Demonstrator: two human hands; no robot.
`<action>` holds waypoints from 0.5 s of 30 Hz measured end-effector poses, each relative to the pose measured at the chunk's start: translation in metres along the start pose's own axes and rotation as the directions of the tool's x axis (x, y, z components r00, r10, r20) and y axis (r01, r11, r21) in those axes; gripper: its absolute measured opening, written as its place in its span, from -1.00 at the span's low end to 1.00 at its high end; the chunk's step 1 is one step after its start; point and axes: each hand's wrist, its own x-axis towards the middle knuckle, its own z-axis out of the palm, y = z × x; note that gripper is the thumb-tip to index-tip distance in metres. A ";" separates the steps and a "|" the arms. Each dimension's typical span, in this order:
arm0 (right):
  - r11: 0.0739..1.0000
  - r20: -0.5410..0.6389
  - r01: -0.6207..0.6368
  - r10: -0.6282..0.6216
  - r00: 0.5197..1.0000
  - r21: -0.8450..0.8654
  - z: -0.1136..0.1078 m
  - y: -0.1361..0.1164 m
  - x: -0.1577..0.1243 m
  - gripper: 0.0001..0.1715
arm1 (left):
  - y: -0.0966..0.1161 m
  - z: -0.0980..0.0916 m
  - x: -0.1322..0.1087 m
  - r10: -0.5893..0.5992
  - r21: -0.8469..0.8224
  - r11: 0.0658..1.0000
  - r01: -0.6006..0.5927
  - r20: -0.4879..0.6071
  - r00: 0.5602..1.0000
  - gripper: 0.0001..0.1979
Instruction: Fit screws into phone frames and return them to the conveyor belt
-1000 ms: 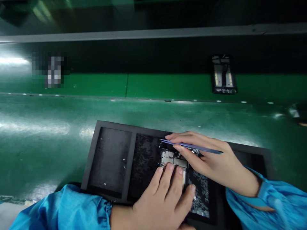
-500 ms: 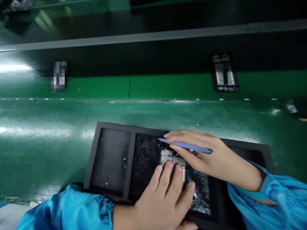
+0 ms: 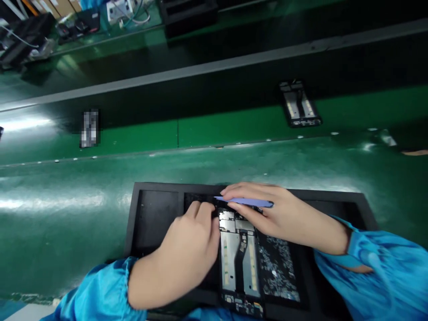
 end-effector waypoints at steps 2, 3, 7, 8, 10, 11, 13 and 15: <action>1.000 -0.007 0.023 -0.023 1.000 -0.017 0.001 0.001 0.000 -0.80 | -0.008 -0.004 0.011 -0.056 -0.115 0.991 0.064 0.074 0.996 -0.76; 0.999 -0.010 0.035 -0.036 0.999 -0.021 0.001 0.002 0.001 -0.80 | -0.011 -0.005 0.014 -0.071 -0.178 0.980 0.090 0.111 0.991 -0.76; 0.999 -0.041 0.031 -0.031 0.999 -0.014 0.002 0.001 -0.001 -0.80 | -0.015 -0.003 0.021 -0.105 -0.380 0.900 0.213 0.285 0.953 -0.73; 1.000 -0.076 0.006 -0.007 0.997 -0.015 0.002 0.000 -0.002 -0.79 | -0.015 -0.003 0.021 -0.105 -0.406 0.884 0.229 0.306 0.946 -0.72; 0.997 -0.171 -0.074 0.071 0.983 -0.013 0.001 -0.003 -0.005 -0.80 | -0.016 -0.002 0.022 -0.115 -0.445 0.858 0.258 0.323 0.939 -0.68; 0.994 -0.214 -0.113 0.111 0.971 -0.001 0.001 -0.005 -0.006 -0.82 | -0.017 -0.001 0.022 -0.123 -0.468 0.840 0.276 0.331 0.936 -0.66; 0.984 -0.265 -0.171 0.178 0.947 0.051 0.001 -0.010 -0.009 -0.85 | -0.019 0.000 0.024 -0.135 -0.521 0.793 0.317 0.356 0.925 -0.64; 0.978 -0.288 -0.192 0.208 0.935 0.085 0.001 -0.014 -0.011 -0.84 | -0.022 0.002 0.027 -0.125 -0.576 0.745 0.337 0.376 0.918 -0.66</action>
